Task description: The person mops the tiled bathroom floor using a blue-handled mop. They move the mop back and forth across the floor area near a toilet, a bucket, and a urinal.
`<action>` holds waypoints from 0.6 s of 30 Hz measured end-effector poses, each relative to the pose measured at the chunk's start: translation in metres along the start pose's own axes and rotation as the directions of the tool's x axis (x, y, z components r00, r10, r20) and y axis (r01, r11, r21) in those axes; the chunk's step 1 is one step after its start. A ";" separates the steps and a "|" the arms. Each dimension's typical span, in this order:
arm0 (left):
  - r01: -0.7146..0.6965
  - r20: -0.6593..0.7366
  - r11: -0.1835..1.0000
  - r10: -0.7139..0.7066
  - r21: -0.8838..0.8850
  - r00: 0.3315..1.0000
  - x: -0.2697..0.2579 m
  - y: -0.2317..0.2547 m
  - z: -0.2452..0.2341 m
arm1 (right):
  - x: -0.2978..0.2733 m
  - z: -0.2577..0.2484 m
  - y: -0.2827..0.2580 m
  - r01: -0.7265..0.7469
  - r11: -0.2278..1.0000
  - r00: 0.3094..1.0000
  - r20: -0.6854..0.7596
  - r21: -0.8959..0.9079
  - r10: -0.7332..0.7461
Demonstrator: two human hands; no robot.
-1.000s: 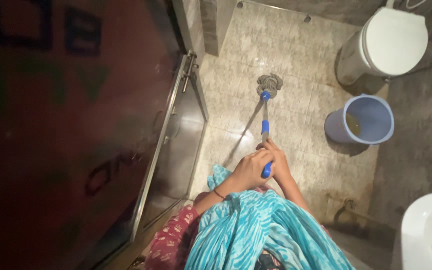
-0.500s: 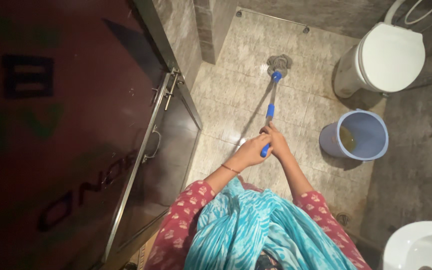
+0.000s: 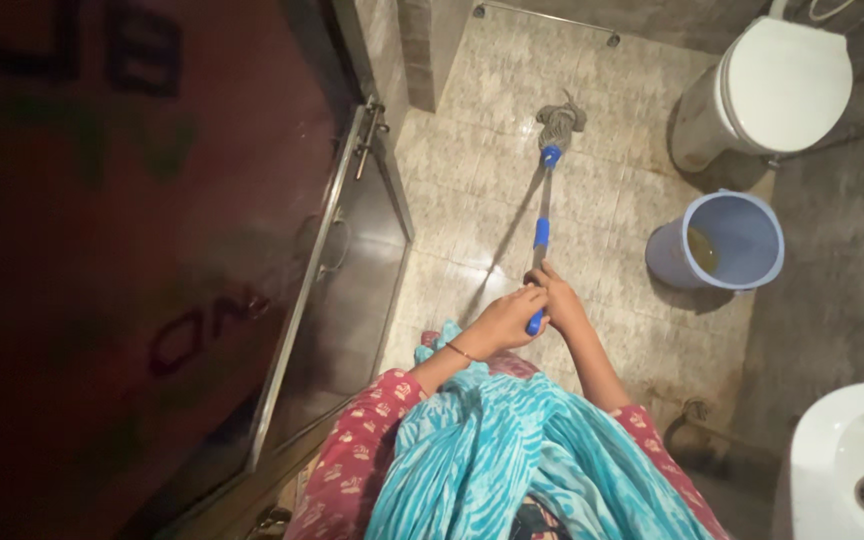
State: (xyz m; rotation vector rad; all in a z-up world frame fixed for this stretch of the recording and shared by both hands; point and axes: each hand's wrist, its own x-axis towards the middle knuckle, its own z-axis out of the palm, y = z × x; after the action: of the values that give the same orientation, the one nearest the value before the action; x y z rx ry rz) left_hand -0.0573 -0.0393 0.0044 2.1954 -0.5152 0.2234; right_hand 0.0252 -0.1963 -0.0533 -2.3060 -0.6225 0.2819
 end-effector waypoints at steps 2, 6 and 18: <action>0.001 -0.005 1.000 -0.001 -0.009 1.000 -0.021 0.014 -0.013 | -0.022 0.003 -0.030 -0.052 0.998 0.999 0.019 0.041 0.051; 0.002 -0.011 0.999 -0.001 0.042 1.000 -0.051 0.051 -0.039 | -0.065 0.006 -0.082 -0.117 0.990 0.992 -0.040 0.073 0.120; -0.046 -0.058 0.998 0.048 0.035 0.997 -0.075 0.100 -0.087 | -0.102 0.023 -0.117 0.116 0.992 0.976 -0.191 0.046 -0.105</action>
State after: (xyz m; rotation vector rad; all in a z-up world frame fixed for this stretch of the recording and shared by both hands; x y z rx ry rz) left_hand -0.1665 -0.0054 0.1051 2.2039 -0.5346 0.3231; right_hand -0.1120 -0.1622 0.0139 -2.2025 -0.6350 0.0279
